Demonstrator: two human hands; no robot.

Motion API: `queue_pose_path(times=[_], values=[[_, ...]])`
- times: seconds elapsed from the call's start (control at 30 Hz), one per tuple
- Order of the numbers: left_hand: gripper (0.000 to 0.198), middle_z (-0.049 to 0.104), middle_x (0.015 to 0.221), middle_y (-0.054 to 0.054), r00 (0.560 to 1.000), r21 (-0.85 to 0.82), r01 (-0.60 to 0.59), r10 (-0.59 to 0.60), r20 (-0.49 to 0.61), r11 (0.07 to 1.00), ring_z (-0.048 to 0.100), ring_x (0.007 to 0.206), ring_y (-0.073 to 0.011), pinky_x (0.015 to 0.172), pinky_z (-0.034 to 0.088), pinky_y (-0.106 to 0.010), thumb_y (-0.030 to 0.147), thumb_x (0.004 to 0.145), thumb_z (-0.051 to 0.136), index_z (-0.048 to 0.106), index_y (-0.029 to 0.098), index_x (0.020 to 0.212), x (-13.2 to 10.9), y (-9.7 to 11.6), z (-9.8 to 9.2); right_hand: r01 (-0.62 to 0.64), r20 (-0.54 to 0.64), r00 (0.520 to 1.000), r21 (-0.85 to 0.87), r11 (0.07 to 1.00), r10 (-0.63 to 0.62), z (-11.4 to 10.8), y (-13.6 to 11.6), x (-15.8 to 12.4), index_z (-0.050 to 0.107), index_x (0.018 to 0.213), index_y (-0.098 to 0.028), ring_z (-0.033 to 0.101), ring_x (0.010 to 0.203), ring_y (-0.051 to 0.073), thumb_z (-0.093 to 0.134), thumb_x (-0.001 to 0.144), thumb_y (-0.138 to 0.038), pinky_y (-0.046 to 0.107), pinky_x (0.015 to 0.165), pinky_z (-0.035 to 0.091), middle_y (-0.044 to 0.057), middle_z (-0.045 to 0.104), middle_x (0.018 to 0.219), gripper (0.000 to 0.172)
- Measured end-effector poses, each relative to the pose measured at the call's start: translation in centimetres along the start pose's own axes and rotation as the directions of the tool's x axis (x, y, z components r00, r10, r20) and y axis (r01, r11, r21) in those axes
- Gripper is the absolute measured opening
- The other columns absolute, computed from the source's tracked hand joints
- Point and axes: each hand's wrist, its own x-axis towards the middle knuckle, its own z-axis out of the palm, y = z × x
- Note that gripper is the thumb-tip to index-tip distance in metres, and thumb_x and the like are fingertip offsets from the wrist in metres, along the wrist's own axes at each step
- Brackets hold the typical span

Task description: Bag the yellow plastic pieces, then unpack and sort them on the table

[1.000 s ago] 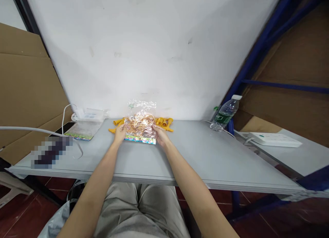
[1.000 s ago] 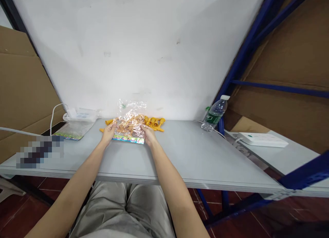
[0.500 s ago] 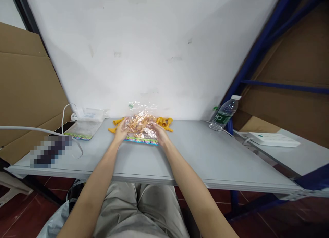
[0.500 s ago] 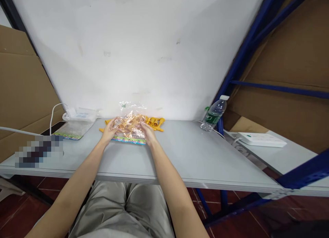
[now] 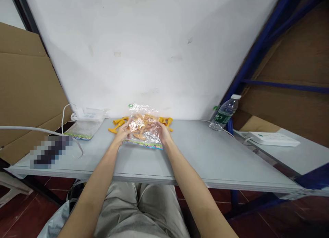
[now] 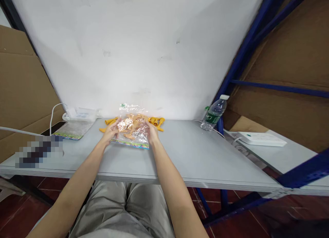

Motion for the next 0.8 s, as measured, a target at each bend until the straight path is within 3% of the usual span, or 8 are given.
queue_pose_path(times=[0.13, 0.27, 0.37, 0.57, 0.8], values=[[0.073, 0.046, 0.147, -0.011, 1.000, -0.002, 0.002, -0.002, 0.002, 1.000, 0.040, 0.042, 0.0017, 0.040, 0.039, -0.021, 0.008, 0.062, 0.055, 0.058, 0.024, 0.134, 0.4, -0.6, -0.3, 0.049, -0.057, 0.997, -0.013, 0.999, -0.050, -0.5, 0.5, 0.4, 0.063, 0.074, -0.022, 0.059, 0.061, 0.015, 0.078, 0.060, -0.046, 0.026, 0.051, 0.046, 0.001, 0.066, 0.070, 0.031], [0.056, 0.056, 0.139, -0.010, 0.997, -0.013, -0.019, 0.018, -0.078, 1.000, 0.058, 0.057, -0.0067, 0.046, 0.042, -0.021, 0.015, 0.069, 0.064, 0.066, 0.023, 0.124, 0.9, -1.3, -0.4, 0.034, -0.086, 0.996, -0.003, 0.999, -0.034, -0.7, 0.8, 0.8, 0.060, 0.069, -0.022, 0.053, 0.055, 0.011, 0.077, 0.058, -0.039, 0.023, 0.046, 0.040, -0.001, 0.062, 0.065, 0.026], [0.055, 0.060, 0.133, -0.011, 0.995, -0.026, -0.041, 0.038, -0.096, 0.999, 0.065, 0.070, -0.0123, 0.051, 0.045, -0.021, 0.024, 0.072, 0.070, 0.064, 0.022, 0.127, 1.1, -1.8, -0.4, 0.050, -0.115, 0.992, 0.001, 0.999, -0.050, -0.8, 0.9, 1.0, 0.059, 0.066, -0.022, 0.052, 0.055, 0.010, 0.078, 0.055, -0.037, 0.021, 0.044, 0.038, -0.001, 0.061, 0.065, 0.026], [0.058, 0.073, 0.107, -0.010, 0.991, -0.045, -0.060, 0.054, -0.126, 0.997, 0.059, 0.052, -0.0084, 0.048, 0.047, -0.022, 0.028, 0.073, 0.072, 0.062, 0.018, 0.129, 1.7, -2.4, -0.6, 0.110, -0.067, 0.991, -0.091, 0.990, -0.117, -1.0, 1.2, 1.1, 0.062, 0.071, -0.020, 0.053, 0.057, 0.013, 0.082, 0.055, -0.045, 0.027, 0.050, 0.047, 0.001, 0.061, 0.065, 0.035], [0.057, 0.074, 0.103, -0.010, 0.985, 0.052, -0.086, 0.093, -0.148, 0.995, 0.047, 0.039, -0.0029, 0.036, 0.035, -0.018, 0.032, 0.076, 0.071, 0.061, 0.017, 0.130, 1.7, -2.0, -1.2, 0.138, 0.018, 0.990, -0.053, 0.989, -0.137, -1.0, 1.3, 1.1, 0.058, 0.072, -0.021, 0.045, 0.048, 0.010, 0.083, 0.054, -0.047, 0.028, 0.048, 0.046, -0.005, 0.052, 0.057, 0.040]])
